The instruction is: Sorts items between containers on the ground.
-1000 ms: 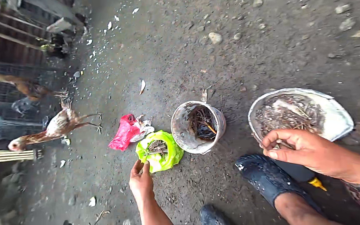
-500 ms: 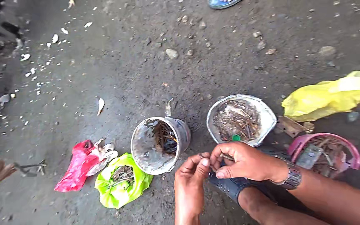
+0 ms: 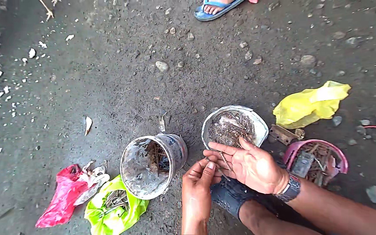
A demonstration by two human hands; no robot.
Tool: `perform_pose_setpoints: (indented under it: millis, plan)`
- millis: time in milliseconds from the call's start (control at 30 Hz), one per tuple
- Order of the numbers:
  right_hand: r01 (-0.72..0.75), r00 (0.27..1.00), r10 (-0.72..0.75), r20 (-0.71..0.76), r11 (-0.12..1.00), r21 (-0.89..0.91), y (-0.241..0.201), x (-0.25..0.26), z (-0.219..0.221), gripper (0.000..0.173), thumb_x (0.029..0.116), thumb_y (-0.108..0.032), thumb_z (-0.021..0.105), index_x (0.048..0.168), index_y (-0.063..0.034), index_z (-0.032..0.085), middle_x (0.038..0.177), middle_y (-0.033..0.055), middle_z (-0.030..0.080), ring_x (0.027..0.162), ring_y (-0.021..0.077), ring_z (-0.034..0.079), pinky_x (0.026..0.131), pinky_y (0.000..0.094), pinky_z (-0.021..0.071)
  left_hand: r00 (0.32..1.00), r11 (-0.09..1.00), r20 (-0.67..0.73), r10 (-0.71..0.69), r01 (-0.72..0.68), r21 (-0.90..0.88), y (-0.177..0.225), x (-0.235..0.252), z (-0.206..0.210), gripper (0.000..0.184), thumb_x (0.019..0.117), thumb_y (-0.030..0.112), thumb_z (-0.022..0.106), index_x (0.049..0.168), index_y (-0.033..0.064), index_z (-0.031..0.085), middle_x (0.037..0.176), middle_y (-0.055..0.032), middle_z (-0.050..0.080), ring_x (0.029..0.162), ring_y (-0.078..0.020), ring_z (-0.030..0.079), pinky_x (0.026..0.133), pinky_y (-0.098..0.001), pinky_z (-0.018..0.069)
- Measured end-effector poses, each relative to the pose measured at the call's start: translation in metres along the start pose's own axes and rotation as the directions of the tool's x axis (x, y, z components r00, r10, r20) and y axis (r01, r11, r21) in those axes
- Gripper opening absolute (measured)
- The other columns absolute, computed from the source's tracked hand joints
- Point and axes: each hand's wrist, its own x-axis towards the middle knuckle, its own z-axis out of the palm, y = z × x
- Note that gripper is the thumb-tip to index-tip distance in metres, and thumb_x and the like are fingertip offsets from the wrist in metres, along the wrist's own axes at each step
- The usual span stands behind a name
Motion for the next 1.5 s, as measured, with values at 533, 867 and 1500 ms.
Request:
perform_pose_setpoints:
  millis: [533, 867, 1500]
  plan:
    - [0.069, 0.997, -0.072, 0.025, 0.991, 0.111, 0.004, -0.007, 0.010, 0.115, 0.0833, -0.089, 0.043, 0.167, -0.0164, 0.014, 0.169, 0.0121, 0.027, 0.156, 0.0272, 0.027, 0.125, 0.0478, 0.0272, 0.999, 0.993, 0.001, -0.054, 0.054, -0.103, -0.011, 0.009, 0.003, 0.021, 0.0889, 0.002, 0.073, 0.106, -0.0096, 0.068, 0.088, -0.0189, 0.071, 0.074, -0.0203, 0.069, 0.070, -0.0331, 0.0612]
    - [0.082, 0.995, -0.088, 0.039, 0.987, 0.135, -0.006, -0.008, 0.011, 0.111, 0.0843, -0.087, 0.045, 0.167, -0.0177, 0.017, 0.169, 0.0144, 0.026, 0.156, 0.0328, 0.027, 0.126, 0.0516, 0.0265, 0.981, 0.873, 0.193, -0.034, 0.123, -0.473, -0.004, -0.003, -0.021, 0.018, 0.0977, 0.004, 0.064, 0.113, -0.0053, 0.068, 0.099, -0.0200, 0.071, 0.079, -0.0185, 0.070, 0.072, -0.0312, 0.0609]
    - [0.059, 0.998, -0.060, -0.005, 0.992, -0.115, -0.005, -0.002, -0.014, 0.104, 0.0870, -0.085, 0.039, 0.166, -0.0215, 0.019, 0.169, 0.0062, 0.029, 0.152, 0.0336, 0.034, 0.116, 0.0613, 0.0390, 0.398, 0.999, -0.916, 0.053, -0.015, 0.051, -0.025, -0.055, -0.320, 0.029, 0.1012, 0.008, 0.063, 0.127, -0.0044, 0.061, 0.097, -0.0126, 0.068, 0.073, -0.0138, 0.063, 0.067, -0.0296, 0.0551]
